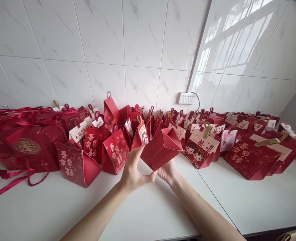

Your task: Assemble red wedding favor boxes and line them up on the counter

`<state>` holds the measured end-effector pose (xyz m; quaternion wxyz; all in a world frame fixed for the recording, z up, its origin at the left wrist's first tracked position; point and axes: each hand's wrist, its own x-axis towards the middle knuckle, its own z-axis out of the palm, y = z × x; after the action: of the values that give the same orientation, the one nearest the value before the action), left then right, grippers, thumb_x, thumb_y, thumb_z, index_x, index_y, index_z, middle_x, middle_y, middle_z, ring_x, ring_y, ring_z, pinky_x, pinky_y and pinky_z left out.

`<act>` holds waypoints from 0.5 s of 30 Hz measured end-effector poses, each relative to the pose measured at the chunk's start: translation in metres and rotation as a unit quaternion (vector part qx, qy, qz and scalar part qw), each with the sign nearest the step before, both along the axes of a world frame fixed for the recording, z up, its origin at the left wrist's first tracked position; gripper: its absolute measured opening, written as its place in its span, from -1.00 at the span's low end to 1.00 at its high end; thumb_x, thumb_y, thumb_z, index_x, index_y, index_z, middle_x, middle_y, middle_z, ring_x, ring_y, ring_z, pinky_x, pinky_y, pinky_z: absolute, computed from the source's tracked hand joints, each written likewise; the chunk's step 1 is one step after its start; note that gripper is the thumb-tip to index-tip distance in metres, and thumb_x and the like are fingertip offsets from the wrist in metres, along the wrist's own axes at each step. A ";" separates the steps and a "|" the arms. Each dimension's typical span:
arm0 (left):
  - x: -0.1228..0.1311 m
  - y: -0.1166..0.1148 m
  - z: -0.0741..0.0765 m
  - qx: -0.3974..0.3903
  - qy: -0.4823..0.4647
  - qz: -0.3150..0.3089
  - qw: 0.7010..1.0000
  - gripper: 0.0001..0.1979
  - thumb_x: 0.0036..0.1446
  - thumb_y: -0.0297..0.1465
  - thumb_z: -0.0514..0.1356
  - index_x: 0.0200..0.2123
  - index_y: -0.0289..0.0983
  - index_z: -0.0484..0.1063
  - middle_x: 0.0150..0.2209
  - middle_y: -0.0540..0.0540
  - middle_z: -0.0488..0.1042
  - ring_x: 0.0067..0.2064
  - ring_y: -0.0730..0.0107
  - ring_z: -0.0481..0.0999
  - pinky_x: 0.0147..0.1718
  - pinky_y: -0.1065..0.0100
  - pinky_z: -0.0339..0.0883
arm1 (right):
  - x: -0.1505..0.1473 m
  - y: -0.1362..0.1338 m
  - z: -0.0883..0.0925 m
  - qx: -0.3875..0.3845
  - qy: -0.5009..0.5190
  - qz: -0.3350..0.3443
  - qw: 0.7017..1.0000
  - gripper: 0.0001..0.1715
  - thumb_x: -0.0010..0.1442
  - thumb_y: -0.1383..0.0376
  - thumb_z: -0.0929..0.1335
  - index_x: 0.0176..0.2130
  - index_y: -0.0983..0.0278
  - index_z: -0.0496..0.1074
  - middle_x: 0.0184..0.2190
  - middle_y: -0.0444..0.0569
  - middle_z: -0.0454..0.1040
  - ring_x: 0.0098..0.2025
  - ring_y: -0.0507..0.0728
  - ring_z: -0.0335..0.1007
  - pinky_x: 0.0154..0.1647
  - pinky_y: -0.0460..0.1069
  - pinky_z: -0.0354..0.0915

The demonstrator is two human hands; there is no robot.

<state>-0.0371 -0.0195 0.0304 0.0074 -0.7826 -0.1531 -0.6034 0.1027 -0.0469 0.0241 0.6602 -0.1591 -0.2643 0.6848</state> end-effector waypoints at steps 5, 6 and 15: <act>-0.001 0.001 -0.001 0.008 0.003 -0.002 1.000 -0.25 -0.05 -0.32 0.24 0.23 -0.27 0.10 -0.06 -0.22 0.42 -0.06 0.16 0.49 -0.15 0.21 0.50 | -0.001 0.001 0.000 0.000 -0.015 -0.026 1.000 -0.66 -0.19 0.18 0.58 -0.39 0.19 0.48 -0.41 -0.16 0.51 -0.38 0.10 0.42 -0.41 0.02 0.51; 0.000 0.001 0.000 0.008 0.002 -0.004 1.000 -0.25 -0.05 -0.33 0.24 0.23 -0.27 0.09 -0.05 -0.22 0.42 -0.06 0.16 0.49 -0.14 0.21 0.50 | -0.002 0.001 0.001 0.003 -0.020 -0.031 0.999 -0.67 -0.18 0.19 0.57 -0.39 0.19 0.47 -0.43 -0.16 0.50 -0.39 0.10 0.42 -0.40 0.03 0.51; -0.003 0.003 -0.004 -0.047 0.022 -0.023 0.998 -0.19 0.01 -0.25 0.22 0.28 -0.24 -0.06 0.10 -0.29 0.33 0.10 0.08 0.41 -0.01 0.14 0.43 | -0.002 -0.002 0.004 0.001 -0.073 -0.072 0.995 -0.76 -0.12 0.27 0.48 -0.36 0.24 0.44 -0.38 -0.11 0.51 -0.38 0.09 0.42 -0.37 -0.01 0.45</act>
<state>-0.0399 -0.0163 0.0266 -0.0394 -0.7986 -0.1632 -0.5780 0.1012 -0.0494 0.0277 0.6866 -0.2265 -0.3005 0.6220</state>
